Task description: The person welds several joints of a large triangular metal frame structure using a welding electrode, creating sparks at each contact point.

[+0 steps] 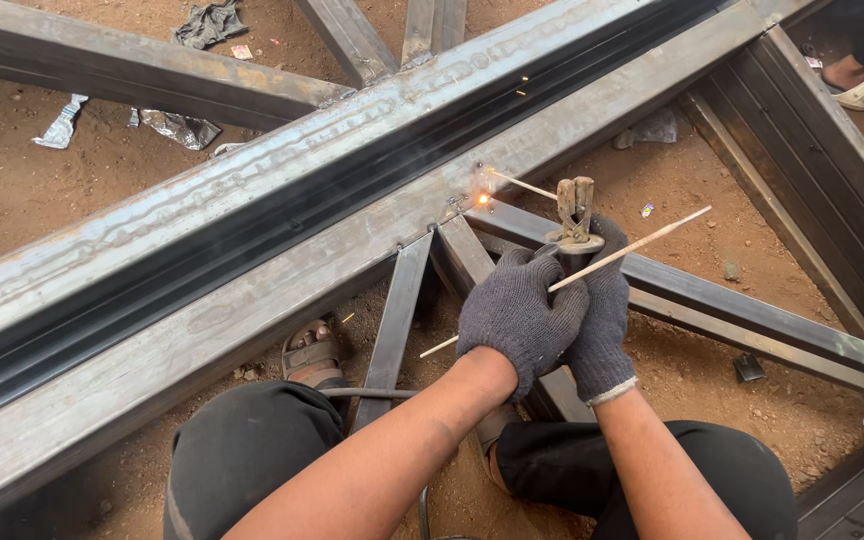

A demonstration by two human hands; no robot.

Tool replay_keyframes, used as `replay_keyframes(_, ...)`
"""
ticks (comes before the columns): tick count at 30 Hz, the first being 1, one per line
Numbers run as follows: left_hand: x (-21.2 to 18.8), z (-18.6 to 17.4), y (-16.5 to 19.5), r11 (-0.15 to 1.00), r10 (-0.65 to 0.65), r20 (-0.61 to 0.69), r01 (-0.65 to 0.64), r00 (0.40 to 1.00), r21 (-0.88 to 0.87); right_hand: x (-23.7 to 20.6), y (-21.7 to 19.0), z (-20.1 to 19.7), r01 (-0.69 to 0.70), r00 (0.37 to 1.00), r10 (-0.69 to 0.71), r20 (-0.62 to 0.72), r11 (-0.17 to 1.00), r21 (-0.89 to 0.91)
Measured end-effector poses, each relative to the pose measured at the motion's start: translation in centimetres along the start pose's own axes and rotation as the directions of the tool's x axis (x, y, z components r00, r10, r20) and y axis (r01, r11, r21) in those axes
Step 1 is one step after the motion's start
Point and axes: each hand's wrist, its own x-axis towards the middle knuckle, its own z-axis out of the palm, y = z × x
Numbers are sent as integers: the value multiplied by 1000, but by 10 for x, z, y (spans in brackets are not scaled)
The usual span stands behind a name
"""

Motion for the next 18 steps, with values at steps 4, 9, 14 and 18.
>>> replay_keyframes(4, 2, -1, -2, 999, -40, 29, 40, 999, 3, -4, -8, 0, 12, 999, -12, 38, 1000, -3)
replay_keyframes(9, 2, 3, -4, 999, -46, 18, 47, 999, -9, -3, -8, -1, -104, 991, 112, 71, 989, -105)
replay_keyframes(14, 4, 2, -4, 998, -66, 52, 65, 996, 13, -1, -1, -1, 43, 994, -25, 102, 983, -181)
replay_keyframes(18, 2, 3, -4, 999, -53, 28, 53, 998, -8, -1, 0, -2, -3, 994, 21, 106, 985, -171)
